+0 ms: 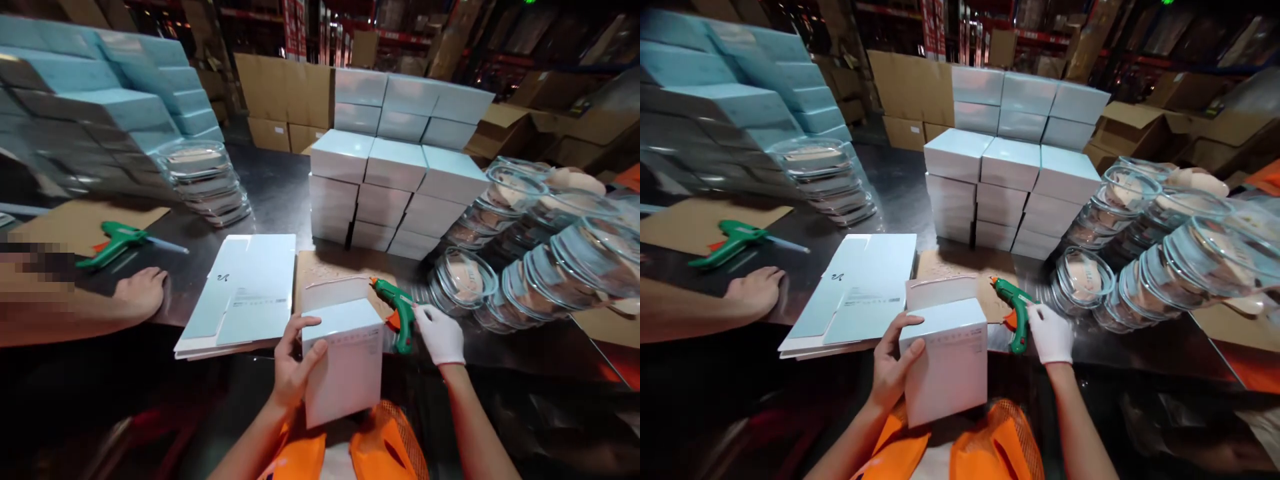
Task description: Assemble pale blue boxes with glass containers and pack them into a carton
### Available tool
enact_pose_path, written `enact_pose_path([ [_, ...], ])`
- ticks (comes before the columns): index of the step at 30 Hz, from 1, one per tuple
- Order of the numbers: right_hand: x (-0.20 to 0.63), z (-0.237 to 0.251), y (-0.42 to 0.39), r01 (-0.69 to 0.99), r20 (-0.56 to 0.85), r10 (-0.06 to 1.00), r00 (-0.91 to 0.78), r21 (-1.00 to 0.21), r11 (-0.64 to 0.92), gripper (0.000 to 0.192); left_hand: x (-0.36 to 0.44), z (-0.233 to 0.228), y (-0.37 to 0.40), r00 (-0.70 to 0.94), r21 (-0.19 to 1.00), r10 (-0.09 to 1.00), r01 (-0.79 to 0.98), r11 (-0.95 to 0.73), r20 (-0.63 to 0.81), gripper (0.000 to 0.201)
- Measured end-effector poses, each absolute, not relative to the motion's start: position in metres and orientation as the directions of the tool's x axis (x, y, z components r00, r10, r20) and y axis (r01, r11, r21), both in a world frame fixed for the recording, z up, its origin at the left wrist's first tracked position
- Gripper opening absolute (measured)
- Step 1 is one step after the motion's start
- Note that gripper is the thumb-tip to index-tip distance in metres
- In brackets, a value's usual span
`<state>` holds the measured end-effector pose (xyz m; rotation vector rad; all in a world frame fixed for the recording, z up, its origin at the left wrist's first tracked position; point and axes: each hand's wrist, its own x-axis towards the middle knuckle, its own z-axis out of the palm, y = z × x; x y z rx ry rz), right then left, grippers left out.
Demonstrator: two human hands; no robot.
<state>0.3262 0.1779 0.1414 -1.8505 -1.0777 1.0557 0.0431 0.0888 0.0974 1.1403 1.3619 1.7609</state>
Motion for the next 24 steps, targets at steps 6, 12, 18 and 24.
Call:
enact_pose_path([
  [6,0.259,0.178,0.179,-0.017,-0.209,0.952,-0.223,-0.976,-0.218,0.051,0.054,0.099,0.092,-0.307,0.958,0.913,-0.016,-0.286,0.268,0.044],
  [12,0.265,0.170,0.183,0.008,-0.052,0.914,-0.402,-0.999,-0.053,0.066,0.051,0.096,0.097,-0.383,0.936,0.908,-0.225,-0.273,0.173,0.051],
  [18,0.279,0.176,0.174,0.118,0.194,0.717,-0.669,-0.925,0.361,0.054,0.041,0.095,0.104,-0.313,0.885,0.889,-0.222,-0.410,0.334,0.029],
  [24,0.276,0.162,0.173,0.085,0.346,0.606,-0.717,-0.819,0.568,0.024,0.041,0.101,0.102,-0.247,0.881,0.870,-0.104,-0.462,0.427,0.023],
])
